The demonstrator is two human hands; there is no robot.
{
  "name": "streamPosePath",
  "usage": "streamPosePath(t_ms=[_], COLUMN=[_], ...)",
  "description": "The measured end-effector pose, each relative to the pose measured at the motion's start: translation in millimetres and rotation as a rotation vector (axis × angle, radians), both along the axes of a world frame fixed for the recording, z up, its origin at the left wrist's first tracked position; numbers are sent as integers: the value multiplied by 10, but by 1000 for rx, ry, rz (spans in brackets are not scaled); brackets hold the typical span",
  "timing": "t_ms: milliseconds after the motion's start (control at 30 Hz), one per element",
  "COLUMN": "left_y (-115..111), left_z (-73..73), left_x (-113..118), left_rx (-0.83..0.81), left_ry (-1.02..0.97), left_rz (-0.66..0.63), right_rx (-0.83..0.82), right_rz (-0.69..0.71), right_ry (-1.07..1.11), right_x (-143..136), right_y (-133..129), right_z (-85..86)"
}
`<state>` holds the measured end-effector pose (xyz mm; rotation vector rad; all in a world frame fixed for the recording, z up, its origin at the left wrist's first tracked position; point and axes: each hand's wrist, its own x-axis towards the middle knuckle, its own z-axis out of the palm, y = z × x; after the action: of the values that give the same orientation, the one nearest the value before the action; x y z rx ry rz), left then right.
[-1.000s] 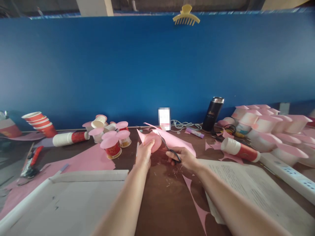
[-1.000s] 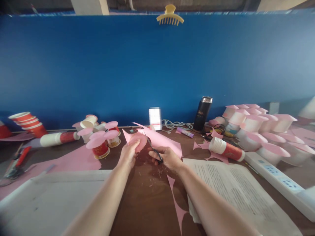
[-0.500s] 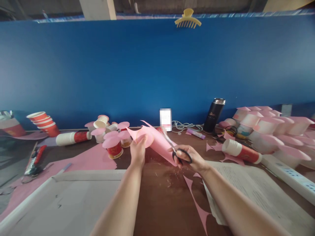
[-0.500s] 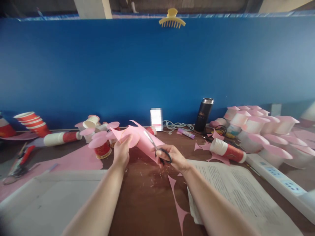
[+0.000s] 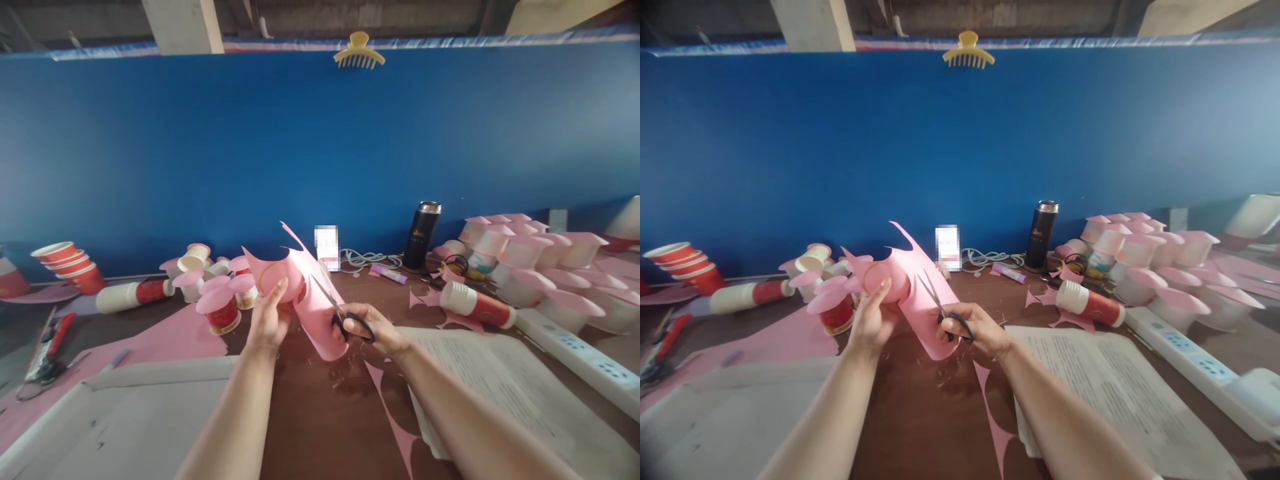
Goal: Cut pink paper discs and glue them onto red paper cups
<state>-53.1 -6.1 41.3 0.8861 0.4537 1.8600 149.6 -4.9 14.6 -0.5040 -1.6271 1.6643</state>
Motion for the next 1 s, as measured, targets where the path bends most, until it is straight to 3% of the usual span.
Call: streamPosePath(t_ms=[467,833,1000], left_y=[66,2,30], left_z=[-97,1,-52], left_x=[-26,23,1], left_rx=[-105,-186,-162], left_ry=[21,145,185], left_rz=[84,227,328], right_rx=[-6,-138,-100], right_rz=[45,-13,-5], right_ry=[-132,-210,-192], right_x=[-31,-86,-96], right_y=[14,-50,-73], right_z=[-48,-64,-6])
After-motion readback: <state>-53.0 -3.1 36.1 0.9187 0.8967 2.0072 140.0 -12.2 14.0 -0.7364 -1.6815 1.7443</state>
